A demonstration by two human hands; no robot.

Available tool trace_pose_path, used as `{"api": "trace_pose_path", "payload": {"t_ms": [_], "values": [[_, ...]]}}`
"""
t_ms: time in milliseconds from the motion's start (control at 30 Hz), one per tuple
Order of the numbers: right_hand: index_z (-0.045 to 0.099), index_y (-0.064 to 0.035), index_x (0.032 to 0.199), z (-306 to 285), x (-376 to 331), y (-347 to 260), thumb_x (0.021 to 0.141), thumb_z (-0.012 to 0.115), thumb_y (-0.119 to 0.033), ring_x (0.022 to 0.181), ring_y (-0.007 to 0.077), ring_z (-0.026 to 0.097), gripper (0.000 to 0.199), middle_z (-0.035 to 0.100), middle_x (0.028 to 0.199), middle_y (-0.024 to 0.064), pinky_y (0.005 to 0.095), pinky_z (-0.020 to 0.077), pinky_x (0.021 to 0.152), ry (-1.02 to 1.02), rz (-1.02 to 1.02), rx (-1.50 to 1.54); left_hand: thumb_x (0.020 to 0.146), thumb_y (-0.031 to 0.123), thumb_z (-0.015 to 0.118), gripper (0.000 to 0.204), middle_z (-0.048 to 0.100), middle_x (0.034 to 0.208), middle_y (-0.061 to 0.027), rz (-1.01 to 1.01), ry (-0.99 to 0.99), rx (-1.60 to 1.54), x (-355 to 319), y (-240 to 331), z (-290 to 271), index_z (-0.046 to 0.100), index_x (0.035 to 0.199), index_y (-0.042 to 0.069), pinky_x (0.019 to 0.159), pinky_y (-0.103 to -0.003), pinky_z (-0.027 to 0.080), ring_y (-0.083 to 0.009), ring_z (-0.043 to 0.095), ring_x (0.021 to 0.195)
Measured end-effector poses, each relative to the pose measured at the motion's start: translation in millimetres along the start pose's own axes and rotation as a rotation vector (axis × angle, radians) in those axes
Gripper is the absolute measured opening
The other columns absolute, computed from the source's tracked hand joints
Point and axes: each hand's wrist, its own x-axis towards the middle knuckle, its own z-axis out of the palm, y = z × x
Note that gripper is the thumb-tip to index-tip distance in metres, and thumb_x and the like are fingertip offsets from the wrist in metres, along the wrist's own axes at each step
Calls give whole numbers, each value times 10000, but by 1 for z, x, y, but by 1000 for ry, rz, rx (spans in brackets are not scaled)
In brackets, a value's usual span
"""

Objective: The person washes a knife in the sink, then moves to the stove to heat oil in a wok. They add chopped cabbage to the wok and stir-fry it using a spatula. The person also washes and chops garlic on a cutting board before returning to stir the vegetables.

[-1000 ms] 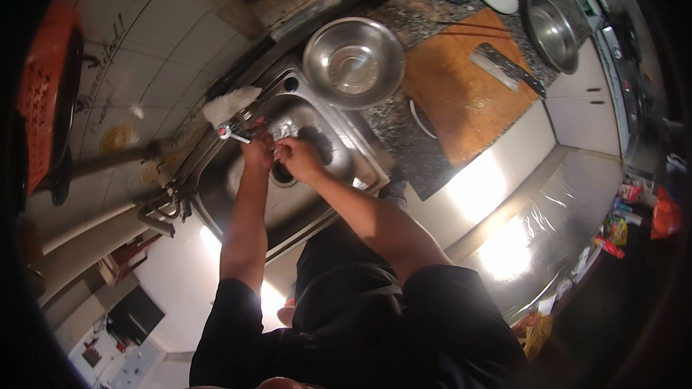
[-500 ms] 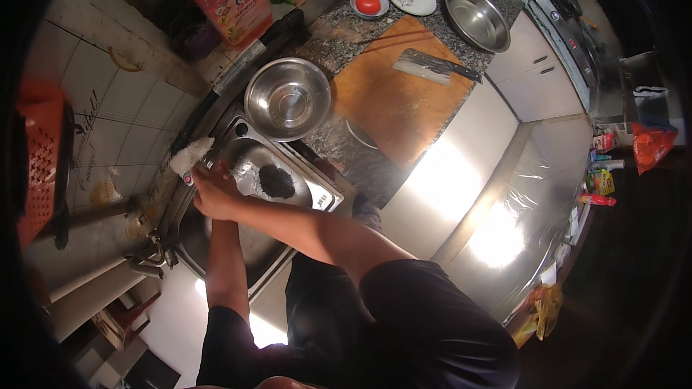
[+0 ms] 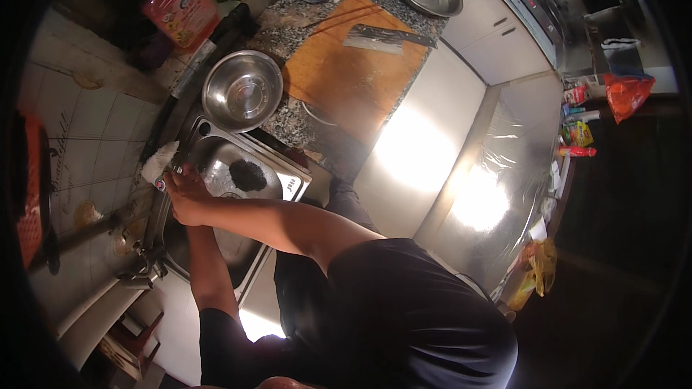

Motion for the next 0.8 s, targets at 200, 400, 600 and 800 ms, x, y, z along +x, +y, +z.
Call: {"api": "trace_pose_path", "payload": {"t_ms": [200,400,600,800], "values": [[193,50,1304,-25,0,-3,686,617,-177,1158,408,333,783,300,1281,237,399,306,971,-211,83,172,876,189,412,162,499,775,-22,19,-32,33,-2,15,-8,518,914,73,509,-222,385,-104,438,603],[175,32,1315,-26,-5,-2,706,604,-170,1157,395,345,772,295,1279,249,389,306,975,-185,46,116,875,182,413,148,497,764,-18,31,-50,33,0,19,-12,517,897,80,511,-223,386,-103,437,602],[153,32,1322,-24,-9,-12,723,587,-157,1206,375,305,763,229,1319,264,374,318,975,-220,121,96,875,175,414,136,495,753,-14,35,-86,26,-2,24,-28,517,881,87,513,-223,388,-101,435,601],[196,43,1308,-23,-11,-4,738,570,-145,1204,356,321,707,239,1328,254,348,340,963,-215,30,228,874,168,415,127,494,742,-9,-7,-300,21,12,35,-54,516,864,93,515,-224,390,-100,434,600]]}}
